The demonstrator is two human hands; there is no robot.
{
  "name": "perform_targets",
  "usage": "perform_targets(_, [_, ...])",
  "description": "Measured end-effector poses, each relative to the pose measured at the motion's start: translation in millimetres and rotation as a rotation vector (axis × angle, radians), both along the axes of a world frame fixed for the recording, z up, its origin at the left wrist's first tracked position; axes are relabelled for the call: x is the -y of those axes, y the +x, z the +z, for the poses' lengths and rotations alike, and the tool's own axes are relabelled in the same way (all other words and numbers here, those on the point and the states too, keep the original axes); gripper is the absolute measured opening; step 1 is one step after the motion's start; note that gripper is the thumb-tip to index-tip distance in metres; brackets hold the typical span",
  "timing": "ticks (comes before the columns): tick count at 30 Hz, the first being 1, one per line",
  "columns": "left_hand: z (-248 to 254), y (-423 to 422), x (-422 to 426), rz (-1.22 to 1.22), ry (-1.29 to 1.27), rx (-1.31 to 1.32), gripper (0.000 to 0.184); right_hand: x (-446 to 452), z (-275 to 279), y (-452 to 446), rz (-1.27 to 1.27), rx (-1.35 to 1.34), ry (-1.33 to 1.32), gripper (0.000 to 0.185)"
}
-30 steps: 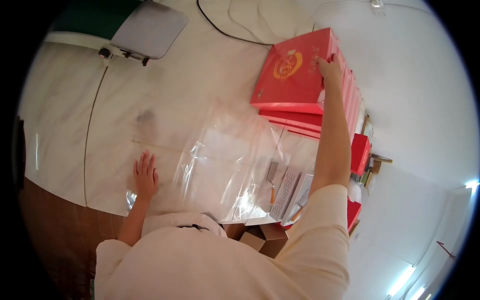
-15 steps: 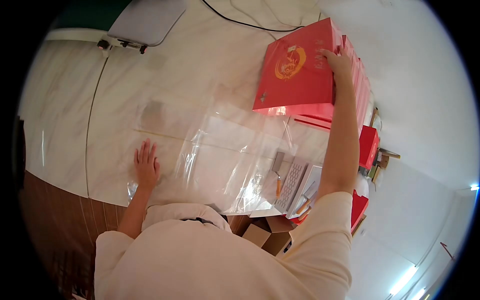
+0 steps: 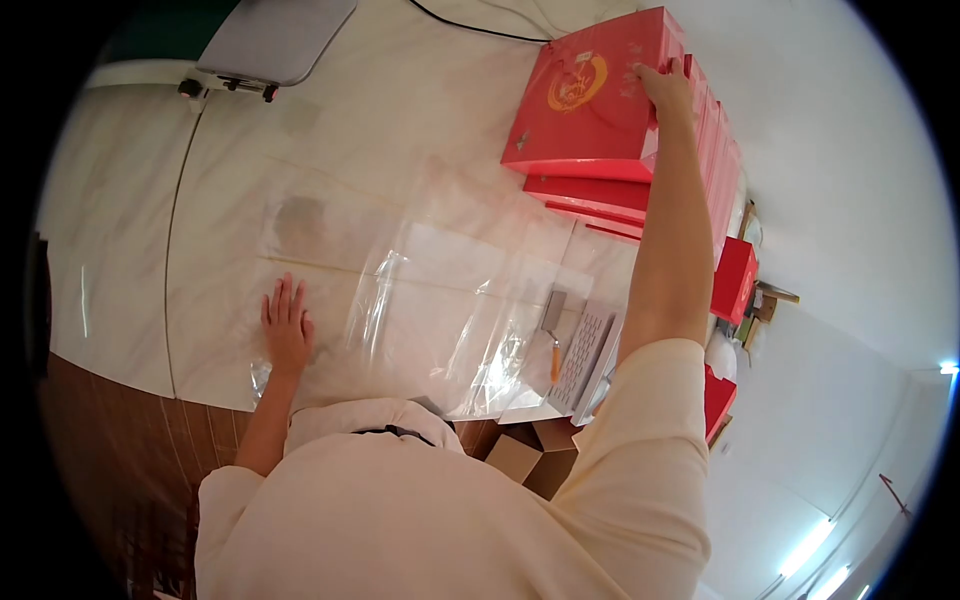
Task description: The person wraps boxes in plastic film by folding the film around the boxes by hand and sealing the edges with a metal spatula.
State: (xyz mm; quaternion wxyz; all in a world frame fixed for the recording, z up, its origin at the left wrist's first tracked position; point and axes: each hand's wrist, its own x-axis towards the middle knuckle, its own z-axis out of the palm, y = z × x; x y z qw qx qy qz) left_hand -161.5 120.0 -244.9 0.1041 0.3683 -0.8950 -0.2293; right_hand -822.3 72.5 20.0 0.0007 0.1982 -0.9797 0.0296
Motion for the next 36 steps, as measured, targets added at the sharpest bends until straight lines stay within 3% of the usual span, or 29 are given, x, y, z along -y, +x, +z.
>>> perform_targets(6, [6.7,1.8,1.6,-0.012,0.003,-0.026,0.055,-6.6,2.3,42.6,0.06,-0.087,0.04,0.086])
perform_targets(8, [11.2,-0.7,2.6,-0.017,-0.01,0.002,0.054,-0.6,7.6,104.0,0.047,-0.496,0.237,0.077])
perform_targets(10, [9.1,-0.2,-0.4,-0.078,-0.012,0.019,0.054,-22.5,-21.1,103.0,0.204,-0.802,0.227,0.065])
perform_targets(11, [0.4,1.2,-0.1,-0.052,-0.052,0.009,0.054,-32.8,-11.3,149.3,0.336,-0.604,-0.037,0.055])
perform_targets(12, [-4.8,1.2,-2.2,-0.025,-0.092,-0.006,0.054,-55.9,-10.5,185.5,0.45,-0.72,-0.107,0.058])
perform_targets(14, [-2.6,-1.2,-6.1,-0.074,-0.116,-0.032,0.054,-116.7,-8.5,249.8,0.482,-0.605,-0.084,0.043])
perform_targets(15, [-4.7,0.1,-6.2,-0.067,-0.134,-0.034,0.055,-150.2,-24.1,286.3,0.529,-0.559,-0.244,0.033])
perform_targets(16, [-5.0,-0.9,-6.4,-0.05,-0.163,-0.037,0.055,-188.7,-48.2,314.9,0.579,-0.579,-0.29,0.045])
perform_targets(17, [-7.4,-1.0,-10.3,-0.072,-0.189,-0.046,0.055,-227.2,-77.1,344.8,0.548,-0.332,-0.332,0.05])
perform_targets(22, [-2.0,34.3,-30.9,-0.132,-0.195,0.086,0.057,-399.1,-236.0,455.1,0.121,0.257,0.051,0.065])
perform_targets(31, [4.7,86.8,-30.6,-0.286,-0.158,0.19,0.056,-446.3,-246.6,537.2,-0.003,0.187,-0.001,0.066])
perform_targets(34, [7.1,101.4,-25.0,-0.318,-0.149,0.241,0.056,-445.7,-227.3,541.4,0.005,0.156,-0.001,0.062])
perform_targets(36, [9.6,108.2,-22.4,-0.282,-0.136,0.253,0.057,-448.4,-214.0,526.1,-0.093,0.402,-0.012,0.056])
